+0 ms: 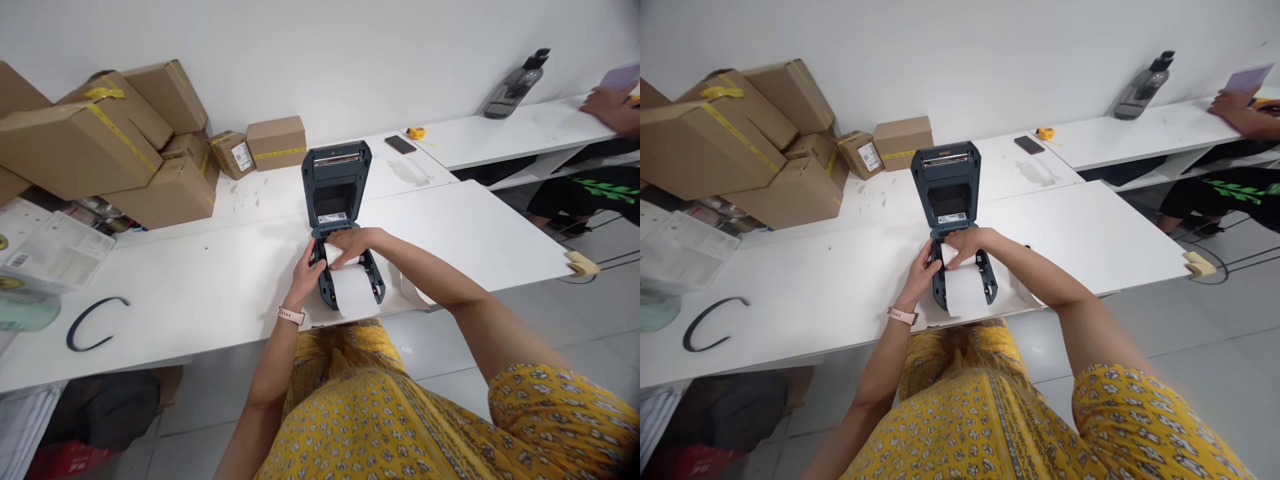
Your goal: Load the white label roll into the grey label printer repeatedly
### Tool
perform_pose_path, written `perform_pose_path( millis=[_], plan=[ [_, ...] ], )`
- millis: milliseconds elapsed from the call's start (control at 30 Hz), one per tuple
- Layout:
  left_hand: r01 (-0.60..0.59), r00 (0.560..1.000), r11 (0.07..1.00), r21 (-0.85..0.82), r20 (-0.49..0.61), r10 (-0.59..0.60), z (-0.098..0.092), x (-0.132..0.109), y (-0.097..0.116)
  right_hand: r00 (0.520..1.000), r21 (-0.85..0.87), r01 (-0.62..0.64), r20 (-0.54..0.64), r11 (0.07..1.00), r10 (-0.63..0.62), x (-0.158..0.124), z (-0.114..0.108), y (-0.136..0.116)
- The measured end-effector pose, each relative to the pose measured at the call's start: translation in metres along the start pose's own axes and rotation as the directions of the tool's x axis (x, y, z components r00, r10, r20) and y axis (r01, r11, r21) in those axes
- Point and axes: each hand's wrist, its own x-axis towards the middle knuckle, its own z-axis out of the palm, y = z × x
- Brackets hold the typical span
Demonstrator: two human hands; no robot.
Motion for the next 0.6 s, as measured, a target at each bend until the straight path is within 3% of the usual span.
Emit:
perform_pose_path(
  millis=[133,233,300,367,433,467,533,567,600],
  plan=[
    [0.005,1.000,0.997,0.071,-0.029,-0.003,0.006,-0.002,0.005,0.999,0.009,0.001,-0.036,1.000,-0.001,-0.001,0.001,-0.005],
    [-0.014,0.993,0.980,0.197,-0.108,0.036,0.013,-0.014,0.015,0.997,0.053,0.027,-0.073,0.998,-0.024,-0.012,-0.004,-0.002],
    [-0.104,0.972,0.947,0.303,-0.169,0.161,0.015,-0.032,0.025,0.986,0.131,0.113,-0.138,0.985,-0.095,-0.030,-0.012,0.003],
    [-0.299,0.924,0.871,0.389,-0.110,0.367,0.015,-0.057,0.036,0.944,0.245,0.246,-0.279,0.938,-0.175,-0.053,-0.024,0.009],
    [-0.537,0.834,0.712,0.452,0.159,0.528,0.015,-0.083,0.045,0.835,0.332,0.355,-0.533,0.874,-0.137,-0.075,-0.039,0.015],
    [-0.594,0.799,0.647,0.478,0.258,0.543,0.016,-0.094,0.048,0.736,0.350,0.388,-0.675,0.853,-0.058,-0.083,-0.048,0.017],
    [-0.643,0.756,0.515,0.567,0.360,0.547,0.022,-0.109,0.049,0.470,0.358,0.410,-0.871,0.839,0.141,-0.089,-0.065,0.023],
    [-0.645,0.745,0.461,0.609,0.367,0.557,0.026,-0.112,0.047,0.351,0.360,0.409,-0.910,0.839,0.220,-0.086,-0.074,0.026],
    [-0.638,0.736,0.419,0.646,0.353,0.578,0.032,-0.112,0.044,0.270,0.367,0.406,-0.923,0.837,0.274,-0.081,-0.082,0.030]
  ],
)
